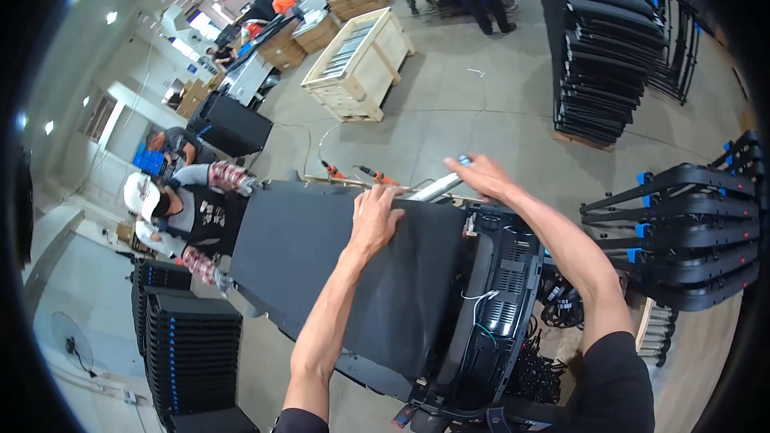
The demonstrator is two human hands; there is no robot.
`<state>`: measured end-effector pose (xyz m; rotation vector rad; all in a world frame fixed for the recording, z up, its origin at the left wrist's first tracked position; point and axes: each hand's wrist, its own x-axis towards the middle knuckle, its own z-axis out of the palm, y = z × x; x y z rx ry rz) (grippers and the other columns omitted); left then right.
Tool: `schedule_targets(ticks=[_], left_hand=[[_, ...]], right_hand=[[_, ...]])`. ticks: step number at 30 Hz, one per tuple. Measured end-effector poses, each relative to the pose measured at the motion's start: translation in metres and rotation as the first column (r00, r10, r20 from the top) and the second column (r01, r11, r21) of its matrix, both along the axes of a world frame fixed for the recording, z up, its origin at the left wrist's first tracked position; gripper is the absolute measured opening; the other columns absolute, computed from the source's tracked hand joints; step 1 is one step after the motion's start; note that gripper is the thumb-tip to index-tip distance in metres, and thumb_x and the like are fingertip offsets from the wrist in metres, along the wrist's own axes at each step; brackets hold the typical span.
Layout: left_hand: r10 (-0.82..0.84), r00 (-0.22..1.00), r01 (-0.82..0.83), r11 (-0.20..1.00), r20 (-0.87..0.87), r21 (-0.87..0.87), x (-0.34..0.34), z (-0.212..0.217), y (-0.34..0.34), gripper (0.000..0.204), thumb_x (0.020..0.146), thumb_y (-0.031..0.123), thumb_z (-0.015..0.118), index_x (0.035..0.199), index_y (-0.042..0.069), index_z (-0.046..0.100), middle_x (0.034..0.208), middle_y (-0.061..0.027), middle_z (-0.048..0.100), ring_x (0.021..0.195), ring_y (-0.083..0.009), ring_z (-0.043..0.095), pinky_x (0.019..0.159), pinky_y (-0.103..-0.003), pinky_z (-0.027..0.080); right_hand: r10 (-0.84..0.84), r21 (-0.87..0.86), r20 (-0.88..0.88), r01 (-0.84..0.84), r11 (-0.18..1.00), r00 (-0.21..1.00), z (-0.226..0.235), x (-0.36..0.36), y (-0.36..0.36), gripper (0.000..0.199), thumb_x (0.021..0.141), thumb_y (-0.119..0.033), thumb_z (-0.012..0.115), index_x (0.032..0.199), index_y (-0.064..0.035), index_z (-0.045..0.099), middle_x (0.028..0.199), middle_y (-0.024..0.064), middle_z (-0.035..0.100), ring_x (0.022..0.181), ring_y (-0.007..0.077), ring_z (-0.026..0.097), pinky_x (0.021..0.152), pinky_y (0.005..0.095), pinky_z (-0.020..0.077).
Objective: Assembling the base and motor housing of a treadmill using power screwdrivers and drills.
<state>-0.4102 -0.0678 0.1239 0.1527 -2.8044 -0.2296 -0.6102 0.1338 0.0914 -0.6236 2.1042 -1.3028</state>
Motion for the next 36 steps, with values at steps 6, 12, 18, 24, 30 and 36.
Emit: schedule_targets(ticks=[6, 12, 18, 24, 30, 36], left_hand=[[0.304, 0.949, -0.277, 0.930, -0.081, 0.243, 0.149, 0.014, 0.075, 0.028, 0.089, 0.015, 0.073, 0.115, 0.007, 0.067, 0.110, -0.0114, 0.067, 0.109, -0.0326, 0.062, 0.096, -0.043, 0.046], [0.584, 0.661, -0.685, 0.213, 0.471, 0.696, 0.344, -0.019, 0.160, 0.021, 0.098, 0.007, 0.060, 0.117, -0.002, 0.062, 0.100, -0.0155, 0.072, 0.090, -0.0237, 0.069, 0.082, -0.037, 0.055], [0.647, 0.626, -0.556, -0.020, 0.435, 0.831, 0.358, -0.056, 0.196, 0.026, 0.096, 0.004, 0.067, 0.120, -0.006, 0.062, 0.093, -0.0079, 0.069, 0.082, -0.0116, 0.064, 0.076, -0.027, 0.054], [0.530, 0.642, -0.471, -0.298, 0.554, 0.830, 0.359, -0.066, 0.180, 0.024, 0.088, 0.012, 0.080, 0.104, -0.004, 0.070, 0.087, -0.0096, 0.074, 0.075, -0.0134, 0.068, 0.069, -0.029, 0.057], [0.541, 0.692, -0.600, 0.063, 0.478, 0.798, 0.361, -0.072, 0.174, 0.025, 0.087, 0.009, 0.078, 0.102, -0.007, 0.068, 0.084, -0.0136, 0.075, 0.071, -0.0150, 0.069, 0.065, -0.029, 0.056], [0.582, 0.692, -0.557, 0.053, 0.428, 0.829, 0.370, -0.051, 0.220, 0.021, 0.086, 0.007, 0.075, 0.094, -0.009, 0.064, 0.078, -0.0133, 0.072, 0.062, -0.0134, 0.065, 0.060, -0.027, 0.054]], right_hand=[[0.447, 0.305, -0.104, -0.399, 0.864, 0.888, -0.002, 0.014, -0.064, 0.088, 0.089, -0.083, 0.046, 0.102, 0.0007, 0.070, 0.066, 0.0133, 0.065, 0.049, 0.0220, 0.064, 0.046, 0.0352, 0.0543], [0.561, 0.382, -0.296, -0.442, 0.812, 0.773, 0.025, 0.030, -0.084, 0.073, 0.101, -0.069, 0.037, 0.128, -0.0099, 0.069, 0.095, 0.0183, 0.075, 0.061, 0.0288, 0.071, 0.058, 0.0408, 0.0595], [0.453, 0.309, -0.190, -0.385, 0.870, 0.871, 0.001, 0.054, -0.062, 0.076, 0.100, -0.070, 0.039, 0.137, -0.0088, 0.063, 0.098, 0.0162, 0.071, 0.075, 0.0254, 0.068, 0.060, 0.0389, 0.0544], [0.309, 0.360, -0.179, -0.230, 0.904, 0.934, -0.005, 0.024, -0.027, 0.094, 0.085, -0.084, 0.052, 0.109, 0.0044, 0.070, 0.084, 0.0130, 0.068, 0.071, 0.0212, 0.065, 0.056, 0.0349, 0.0502], [0.174, 0.275, -0.181, -0.120, 0.954, 0.968, -0.008, 0.052, -0.032, 0.092, 0.079, -0.085, 0.061, 0.106, 0.0019, 0.078, 0.096, 0.0187, 0.076, 0.095, 0.0291, 0.073, 0.084, 0.0424, 0.0565], [0.153, 0.214, -0.153, -0.118, 0.970, 0.976, 0.009, 0.050, 0.017, 0.061, 0.087, -0.060, 0.070, 0.076, 0.0000, 0.073, 0.065, 0.0103, 0.064, 0.056, 0.0200, 0.059, 0.058, 0.0370, 0.0502]])
